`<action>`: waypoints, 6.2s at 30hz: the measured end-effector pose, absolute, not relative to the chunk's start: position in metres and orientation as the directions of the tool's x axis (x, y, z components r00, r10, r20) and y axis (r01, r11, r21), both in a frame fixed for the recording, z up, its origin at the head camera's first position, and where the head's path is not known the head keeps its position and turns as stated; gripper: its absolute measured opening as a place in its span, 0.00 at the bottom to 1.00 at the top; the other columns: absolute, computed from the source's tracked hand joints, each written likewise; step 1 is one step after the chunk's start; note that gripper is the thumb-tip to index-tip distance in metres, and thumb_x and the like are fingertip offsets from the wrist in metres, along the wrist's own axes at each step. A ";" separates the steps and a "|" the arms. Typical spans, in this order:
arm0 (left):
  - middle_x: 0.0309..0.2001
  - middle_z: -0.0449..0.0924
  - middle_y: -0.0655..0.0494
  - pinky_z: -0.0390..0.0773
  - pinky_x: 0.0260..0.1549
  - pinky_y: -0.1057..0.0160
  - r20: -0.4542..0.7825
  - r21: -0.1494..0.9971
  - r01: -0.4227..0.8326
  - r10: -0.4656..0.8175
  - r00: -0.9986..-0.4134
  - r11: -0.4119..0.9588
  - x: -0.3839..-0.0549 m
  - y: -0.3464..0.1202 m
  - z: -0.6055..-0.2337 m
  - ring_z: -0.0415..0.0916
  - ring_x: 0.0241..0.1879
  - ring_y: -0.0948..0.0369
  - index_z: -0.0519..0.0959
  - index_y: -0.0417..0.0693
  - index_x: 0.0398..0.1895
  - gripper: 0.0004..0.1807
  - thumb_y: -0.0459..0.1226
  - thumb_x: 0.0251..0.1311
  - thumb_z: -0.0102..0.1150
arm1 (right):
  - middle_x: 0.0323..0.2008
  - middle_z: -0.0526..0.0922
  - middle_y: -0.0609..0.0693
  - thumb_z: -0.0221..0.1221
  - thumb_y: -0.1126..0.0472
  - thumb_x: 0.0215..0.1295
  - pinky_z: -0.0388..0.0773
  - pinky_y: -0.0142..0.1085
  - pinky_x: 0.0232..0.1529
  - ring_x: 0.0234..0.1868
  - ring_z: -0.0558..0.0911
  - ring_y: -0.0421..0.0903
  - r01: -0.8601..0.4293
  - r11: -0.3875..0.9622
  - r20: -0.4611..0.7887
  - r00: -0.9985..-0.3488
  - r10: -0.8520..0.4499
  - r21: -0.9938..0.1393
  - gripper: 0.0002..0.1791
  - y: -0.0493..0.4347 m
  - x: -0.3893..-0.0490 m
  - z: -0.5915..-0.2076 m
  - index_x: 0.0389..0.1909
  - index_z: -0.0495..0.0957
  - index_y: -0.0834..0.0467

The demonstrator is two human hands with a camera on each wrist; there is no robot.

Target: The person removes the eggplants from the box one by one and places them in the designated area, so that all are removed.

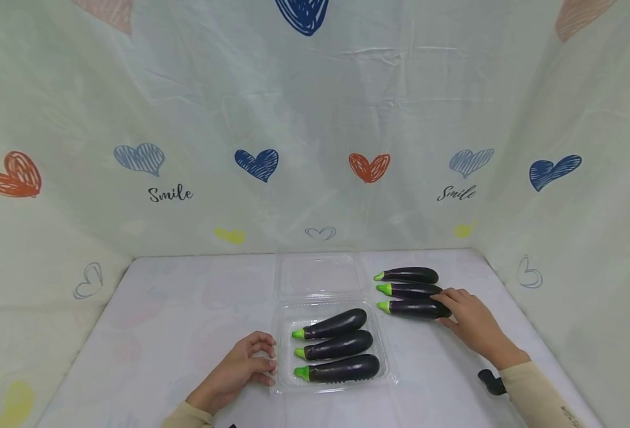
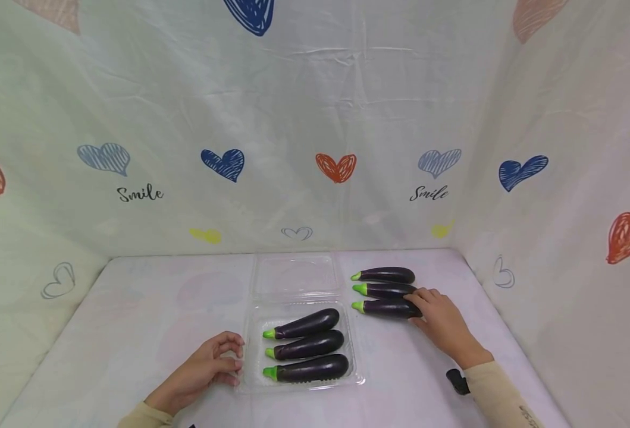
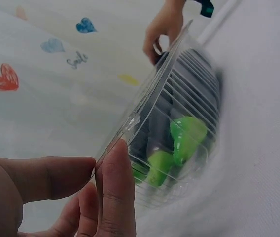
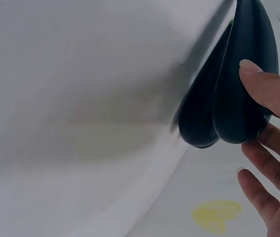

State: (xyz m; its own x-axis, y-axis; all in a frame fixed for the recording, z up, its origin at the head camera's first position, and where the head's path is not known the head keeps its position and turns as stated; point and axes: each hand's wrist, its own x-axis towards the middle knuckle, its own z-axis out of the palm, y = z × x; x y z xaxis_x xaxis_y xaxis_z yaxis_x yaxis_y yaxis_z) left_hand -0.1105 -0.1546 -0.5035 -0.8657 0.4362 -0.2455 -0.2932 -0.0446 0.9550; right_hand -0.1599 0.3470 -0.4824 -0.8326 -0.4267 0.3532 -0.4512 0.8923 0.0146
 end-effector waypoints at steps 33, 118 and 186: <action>0.43 0.71 0.53 0.88 0.35 0.62 -0.248 0.952 -0.300 0.444 -0.861 -0.051 -0.108 -0.155 -0.505 0.76 0.39 0.58 0.66 0.32 0.58 0.24 0.24 0.60 0.60 | 0.49 0.82 0.58 0.81 0.65 0.49 0.83 0.56 0.49 0.51 0.82 0.60 -0.388 0.920 0.322 -0.865 -0.385 0.059 0.28 0.330 -0.153 -0.475 0.53 0.83 0.63; 0.44 0.72 0.53 0.88 0.36 0.60 -0.273 0.943 -0.328 0.437 -0.857 -0.056 -0.109 -0.153 -0.504 0.76 0.39 0.58 0.66 0.33 0.59 0.23 0.24 0.62 0.59 | 0.49 0.85 0.46 0.80 0.60 0.52 0.81 0.38 0.53 0.50 0.82 0.45 -0.723 0.484 0.004 -0.554 -0.832 0.493 0.29 0.165 -0.157 -0.444 0.57 0.83 0.50; 0.44 0.72 0.52 0.88 0.37 0.61 -0.278 0.940 -0.337 0.466 -0.840 -0.047 -0.109 -0.154 -0.501 0.76 0.39 0.58 0.65 0.31 0.59 0.23 0.23 0.61 0.59 | 0.54 0.83 0.50 0.79 0.62 0.53 0.81 0.46 0.62 0.59 0.81 0.52 -0.696 0.634 0.232 -0.591 -0.773 0.338 0.31 0.219 -0.155 -0.416 0.59 0.80 0.57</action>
